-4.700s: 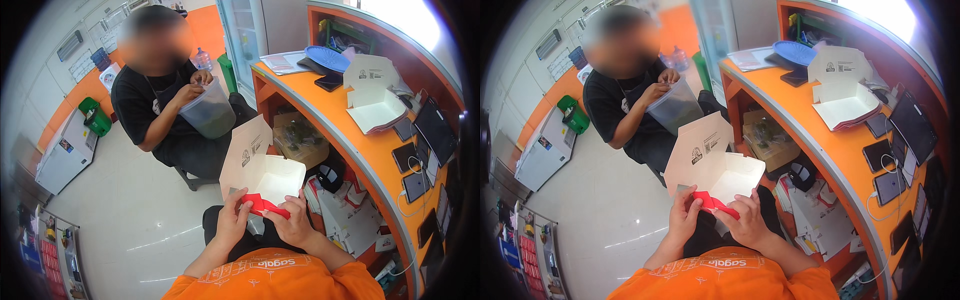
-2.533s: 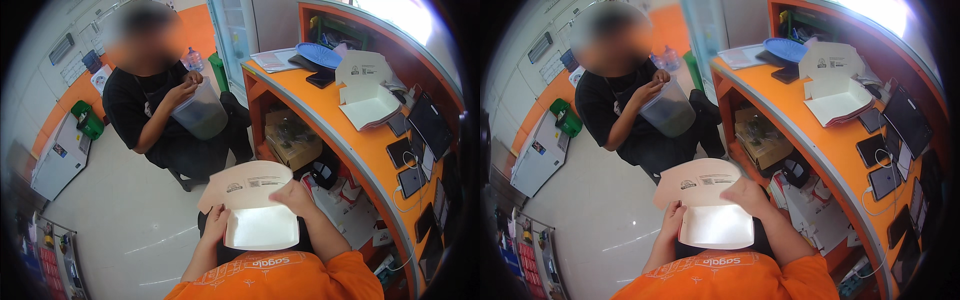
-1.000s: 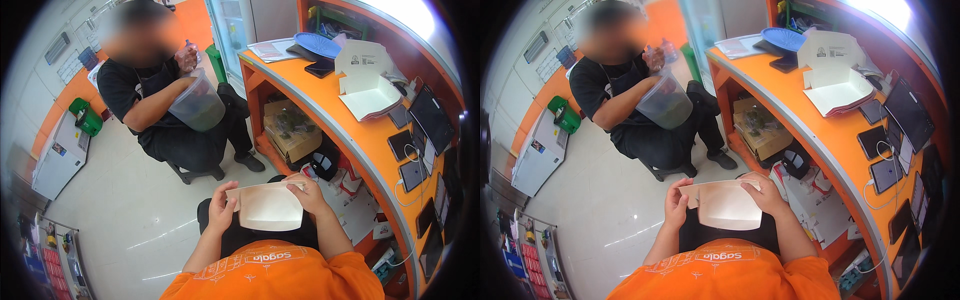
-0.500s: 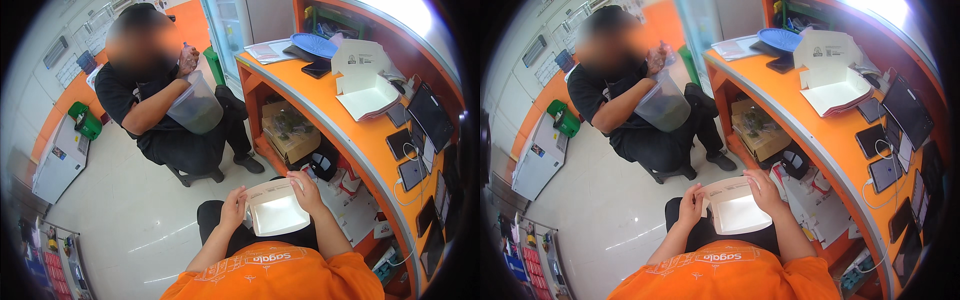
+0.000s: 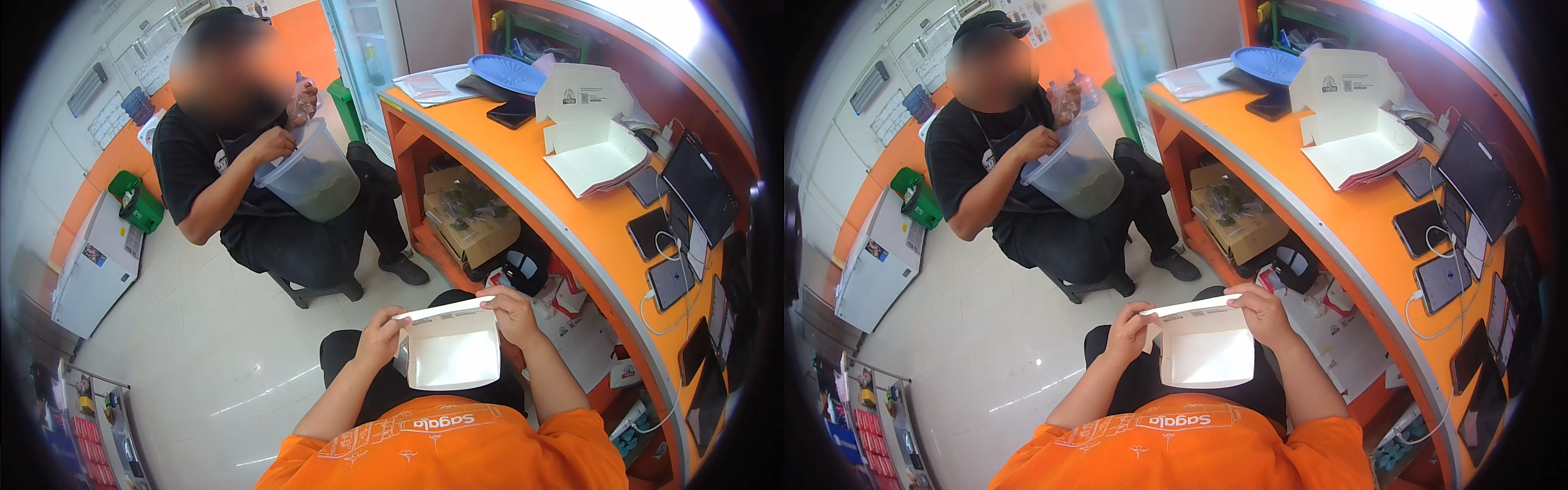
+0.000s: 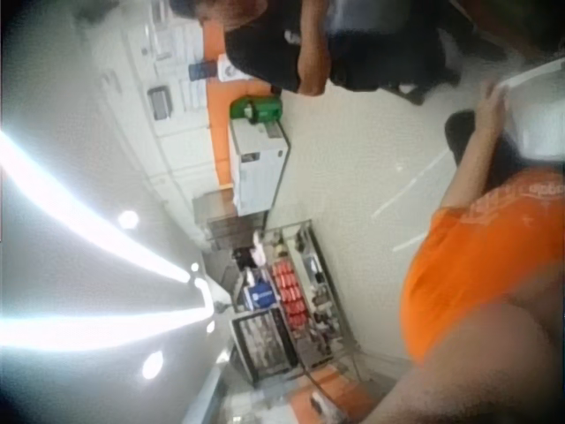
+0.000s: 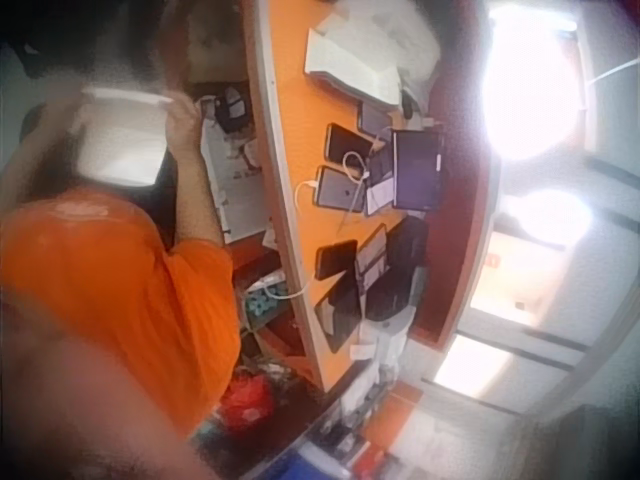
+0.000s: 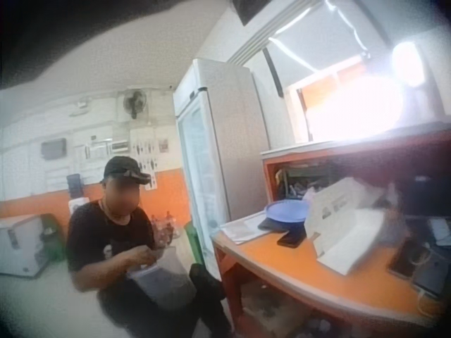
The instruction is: The person repeatedly picks up flat-folded cardboard food boxes, unfolds them into a rectangular shape, and places them on the counter. The process is repeated multiple times with identical boxes.
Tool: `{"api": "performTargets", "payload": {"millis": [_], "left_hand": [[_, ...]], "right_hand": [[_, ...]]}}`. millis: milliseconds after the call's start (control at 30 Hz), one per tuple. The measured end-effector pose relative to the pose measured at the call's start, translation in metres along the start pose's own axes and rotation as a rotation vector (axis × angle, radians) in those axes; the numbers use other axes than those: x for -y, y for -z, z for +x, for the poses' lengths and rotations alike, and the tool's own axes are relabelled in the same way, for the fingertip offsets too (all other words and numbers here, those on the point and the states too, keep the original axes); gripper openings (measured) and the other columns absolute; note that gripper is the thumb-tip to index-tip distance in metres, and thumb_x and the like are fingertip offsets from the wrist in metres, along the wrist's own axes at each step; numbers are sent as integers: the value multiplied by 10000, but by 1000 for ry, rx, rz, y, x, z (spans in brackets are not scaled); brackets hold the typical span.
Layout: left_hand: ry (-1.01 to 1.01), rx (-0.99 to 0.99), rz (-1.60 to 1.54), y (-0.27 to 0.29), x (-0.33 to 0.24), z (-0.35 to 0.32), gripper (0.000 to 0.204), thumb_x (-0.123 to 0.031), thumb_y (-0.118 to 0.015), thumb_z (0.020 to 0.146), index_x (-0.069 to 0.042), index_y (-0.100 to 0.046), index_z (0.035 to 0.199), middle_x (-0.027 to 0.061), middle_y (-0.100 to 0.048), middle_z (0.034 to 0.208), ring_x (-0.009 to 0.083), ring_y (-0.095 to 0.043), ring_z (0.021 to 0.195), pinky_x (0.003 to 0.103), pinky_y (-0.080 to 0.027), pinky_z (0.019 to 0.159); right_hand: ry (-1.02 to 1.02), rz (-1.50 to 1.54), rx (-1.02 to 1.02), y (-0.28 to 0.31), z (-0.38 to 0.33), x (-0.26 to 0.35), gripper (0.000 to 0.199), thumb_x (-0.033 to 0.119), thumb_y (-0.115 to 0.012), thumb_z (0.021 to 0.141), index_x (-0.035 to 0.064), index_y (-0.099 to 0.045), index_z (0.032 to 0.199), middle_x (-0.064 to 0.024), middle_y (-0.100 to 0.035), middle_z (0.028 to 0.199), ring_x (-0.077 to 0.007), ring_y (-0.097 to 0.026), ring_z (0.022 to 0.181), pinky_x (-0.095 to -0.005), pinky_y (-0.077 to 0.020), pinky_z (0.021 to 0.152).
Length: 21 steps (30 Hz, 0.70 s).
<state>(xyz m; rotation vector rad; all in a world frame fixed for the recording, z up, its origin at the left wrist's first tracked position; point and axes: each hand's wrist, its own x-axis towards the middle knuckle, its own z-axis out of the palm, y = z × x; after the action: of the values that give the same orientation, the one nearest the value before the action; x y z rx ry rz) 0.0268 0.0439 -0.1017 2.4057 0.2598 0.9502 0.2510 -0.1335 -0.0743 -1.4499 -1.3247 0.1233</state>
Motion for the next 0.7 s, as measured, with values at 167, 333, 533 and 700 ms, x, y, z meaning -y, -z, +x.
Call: {"api": "performTargets", "payload": {"millis": [167,333,533,700], "left_hand": [[267,86,-405,-11,-6,-5,192,-144,-558,894,2,-593,1014,129,-617,1072,259,-626,914,318,-462,850],[645,191,-540,-12,-14,-1,258,-227,-548,937,-32,-607,1096,119,-665,1007,193,-626,926,302,-467,824],[659,206,-266,-13,-22,3,251,-277,-607,911,-54,-659,1014,100,-687,864,192,-655,799,299,-492,719],[551,122,-122,-16,-27,2,223,-250,-627,892,-39,-678,945,124,-685,821,228,-667,764,305,-497,689]], "right_hand": [[-89,52,23,8,-15,-4,138,-116,-547,783,0,-622,777,-140,-677,975,-246,-658,881,-291,-499,772],[-148,114,-19,11,-14,1,134,-113,-541,790,-3,-611,760,-144,-679,970,-241,-655,884,-295,-495,787],[-349,294,39,14,-25,-12,142,-109,-529,798,2,-615,815,-144,-663,1005,-214,-629,941,-282,-471,832],[-262,61,290,29,4,39,132,23,-565,832,39,-628,946,-140,-647,1018,-235,-622,962,-339,-460,862]]}}
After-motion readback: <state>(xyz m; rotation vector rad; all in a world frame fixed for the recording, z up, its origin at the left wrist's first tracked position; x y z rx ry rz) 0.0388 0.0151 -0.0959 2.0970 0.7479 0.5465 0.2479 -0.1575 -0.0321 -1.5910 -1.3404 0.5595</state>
